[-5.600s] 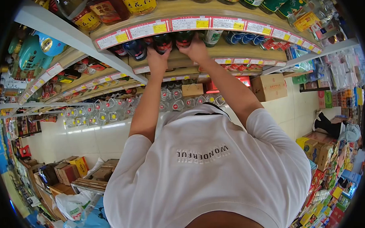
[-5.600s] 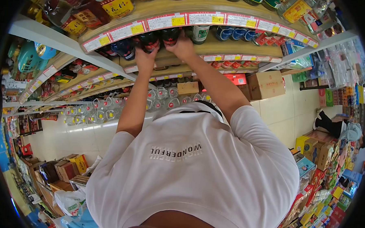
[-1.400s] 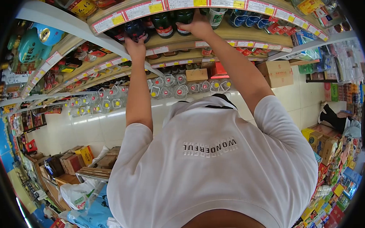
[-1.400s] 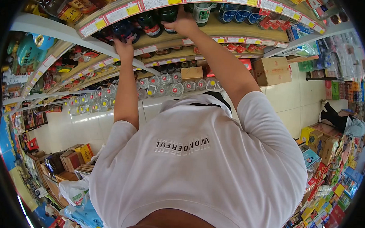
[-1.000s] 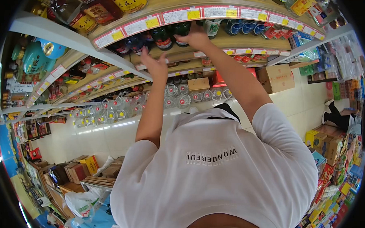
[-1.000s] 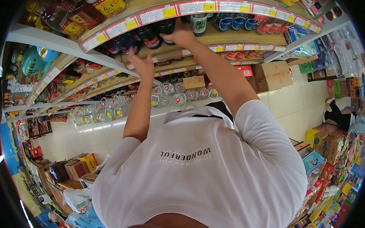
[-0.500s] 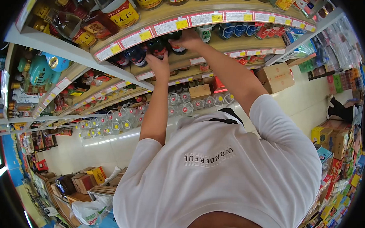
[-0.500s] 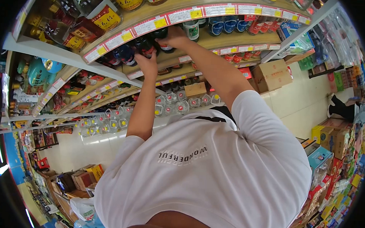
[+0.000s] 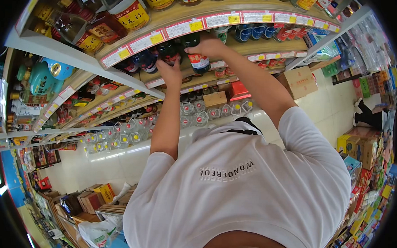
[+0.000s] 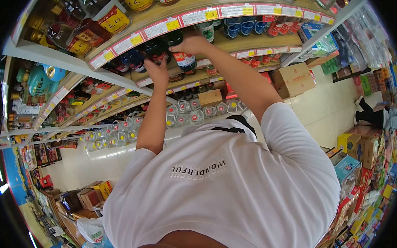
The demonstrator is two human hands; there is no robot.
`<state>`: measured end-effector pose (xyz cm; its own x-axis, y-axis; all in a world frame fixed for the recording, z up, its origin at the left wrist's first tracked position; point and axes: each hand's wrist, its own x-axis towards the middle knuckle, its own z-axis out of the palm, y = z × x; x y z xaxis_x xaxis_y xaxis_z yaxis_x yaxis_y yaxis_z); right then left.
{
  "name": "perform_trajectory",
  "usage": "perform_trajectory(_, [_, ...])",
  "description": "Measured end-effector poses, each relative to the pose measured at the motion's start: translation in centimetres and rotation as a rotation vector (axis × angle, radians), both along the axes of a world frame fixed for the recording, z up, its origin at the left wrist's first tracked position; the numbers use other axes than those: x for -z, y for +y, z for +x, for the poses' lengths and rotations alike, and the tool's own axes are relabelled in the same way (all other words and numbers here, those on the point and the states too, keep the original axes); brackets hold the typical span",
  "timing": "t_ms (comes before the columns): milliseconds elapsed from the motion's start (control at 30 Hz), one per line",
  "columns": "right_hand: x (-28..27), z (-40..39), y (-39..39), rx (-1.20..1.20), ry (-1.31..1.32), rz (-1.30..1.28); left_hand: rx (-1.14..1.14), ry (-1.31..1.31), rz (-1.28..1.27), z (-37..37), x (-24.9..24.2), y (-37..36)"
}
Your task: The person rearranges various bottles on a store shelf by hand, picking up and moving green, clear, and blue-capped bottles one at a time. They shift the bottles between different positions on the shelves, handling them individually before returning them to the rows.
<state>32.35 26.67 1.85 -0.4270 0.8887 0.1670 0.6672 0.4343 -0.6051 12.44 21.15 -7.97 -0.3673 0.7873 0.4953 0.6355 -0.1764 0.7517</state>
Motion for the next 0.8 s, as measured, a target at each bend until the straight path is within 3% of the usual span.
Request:
perform_trajectory(133, [0.0, 1.5, -3.5, 0.071, -0.015, -0.321, 0.049, -0.010, -0.012, 0.2, -0.6, -0.4])
perform_trajectory(233, [0.0, 2.7, -7.3, 0.005, 0.216, -0.424, 0.110, -0.027, 0.071, 0.5, 0.3, -0.7])
perform_trajectory(333, [2.3, 3.7, -9.7, -0.013, 0.020, -0.486, 0.100, -0.124, -0.010, 2.1, -1.7, -4.7])
perform_trajectory(433, [-0.6, 4.7, -12.4, 0.024, -0.003, -0.499, 0.371, -0.526, -0.203, 4.2, -3.1, -9.4])
perform_trajectory(467, [3.2, 4.9, -12.3, 0.062, -0.013, -0.412, 0.451, -0.555, -0.225, 5.0, -1.3, -10.7])
perform_trajectory(567, [3.2, 6.4, -13.7, -0.041, 0.300, -0.396, 0.667, -0.551, -0.333, 8.0, -0.7, -14.0])
perform_trajectory(667, [1.8, 8.4, -14.8, -0.001, 0.283, -0.540, 0.812, -0.777, -0.417, 10.6, -1.3, -15.9])
perform_trajectory(800, [2.7, 10.8, -14.7, -0.141, 0.525, -0.678, 0.701, -0.566, -0.607, 13.2, -3.1, -15.2])
